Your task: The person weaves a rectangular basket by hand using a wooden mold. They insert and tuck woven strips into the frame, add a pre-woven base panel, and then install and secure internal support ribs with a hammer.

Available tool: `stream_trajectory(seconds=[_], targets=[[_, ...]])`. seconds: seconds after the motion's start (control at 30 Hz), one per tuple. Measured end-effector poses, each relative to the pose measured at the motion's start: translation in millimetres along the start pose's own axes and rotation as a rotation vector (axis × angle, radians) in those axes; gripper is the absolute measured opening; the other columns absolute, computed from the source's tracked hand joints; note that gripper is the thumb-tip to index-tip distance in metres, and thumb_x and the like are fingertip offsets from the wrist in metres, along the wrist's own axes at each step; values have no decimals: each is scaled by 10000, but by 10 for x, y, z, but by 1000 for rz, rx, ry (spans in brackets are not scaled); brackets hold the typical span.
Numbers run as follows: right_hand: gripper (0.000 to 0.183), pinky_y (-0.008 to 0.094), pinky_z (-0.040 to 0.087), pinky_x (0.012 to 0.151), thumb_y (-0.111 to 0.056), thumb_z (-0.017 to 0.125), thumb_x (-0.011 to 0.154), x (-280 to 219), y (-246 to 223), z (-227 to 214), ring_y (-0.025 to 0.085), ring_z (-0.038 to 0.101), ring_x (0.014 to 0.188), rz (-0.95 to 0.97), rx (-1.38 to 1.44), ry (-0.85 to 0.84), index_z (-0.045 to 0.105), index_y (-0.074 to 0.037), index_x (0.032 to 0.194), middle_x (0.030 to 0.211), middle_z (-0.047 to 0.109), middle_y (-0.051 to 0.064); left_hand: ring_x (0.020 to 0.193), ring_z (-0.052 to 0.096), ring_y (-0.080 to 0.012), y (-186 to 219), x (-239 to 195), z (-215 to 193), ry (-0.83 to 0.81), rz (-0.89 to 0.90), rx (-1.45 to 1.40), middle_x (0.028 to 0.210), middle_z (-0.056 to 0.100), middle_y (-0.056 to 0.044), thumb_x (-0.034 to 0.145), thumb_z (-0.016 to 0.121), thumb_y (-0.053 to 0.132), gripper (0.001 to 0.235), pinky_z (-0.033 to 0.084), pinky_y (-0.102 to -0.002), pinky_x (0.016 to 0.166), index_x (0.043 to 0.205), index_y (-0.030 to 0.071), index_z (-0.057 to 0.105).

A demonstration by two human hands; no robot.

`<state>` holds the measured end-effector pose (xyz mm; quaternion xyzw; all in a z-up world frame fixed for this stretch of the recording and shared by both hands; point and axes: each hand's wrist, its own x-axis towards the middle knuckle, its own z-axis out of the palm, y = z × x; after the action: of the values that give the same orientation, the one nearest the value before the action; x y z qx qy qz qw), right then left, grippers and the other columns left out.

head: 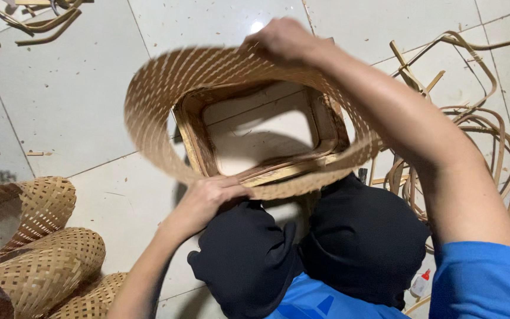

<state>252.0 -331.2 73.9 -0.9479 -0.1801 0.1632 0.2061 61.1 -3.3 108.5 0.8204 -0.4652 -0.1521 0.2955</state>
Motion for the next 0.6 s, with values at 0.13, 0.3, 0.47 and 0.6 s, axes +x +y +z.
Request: stream_trajectory(seconds=[0.13,0.3,0.47,0.6], targets=[[226,280,562,572,-106,670,977,-18,473,-8,97,640,691,-222,75,172,716,-99,1197,947,757,80,907,766,-245,-66,210,-248,-16,-121,-14,1035,770,-120,940,580,-97,335,659,-324,836,1115,131,752],[203,330,551,533,-47,578,1037,-32,534,133,188,590,590,-90,2,6,618,-39,1236,842,693,127,711,702,-222,-646,1064,-345,325,-190,151,935,735,-109,984,613,-89,449,640,-325,601,1325,202,642],[388,449,529,623,-358,387,1127,-205,336,31,253,568,601,-88,-108,-75,573,-29,1218,667,590,135,597,606,-187,-1162,1683,-333,292,-234,436,756,644,-72,944,541,-154,837,636,-336,575,1597,347,390],[736,507,511,645,-651,242,1053,-266,247,-25,253,576,596,-22,-65,-100,576,-34,1274,556,505,91,697,648,-159,-1349,1982,-266,391,-77,549,853,677,-35,919,564,-115,778,643,-315,615,1544,342,496]])
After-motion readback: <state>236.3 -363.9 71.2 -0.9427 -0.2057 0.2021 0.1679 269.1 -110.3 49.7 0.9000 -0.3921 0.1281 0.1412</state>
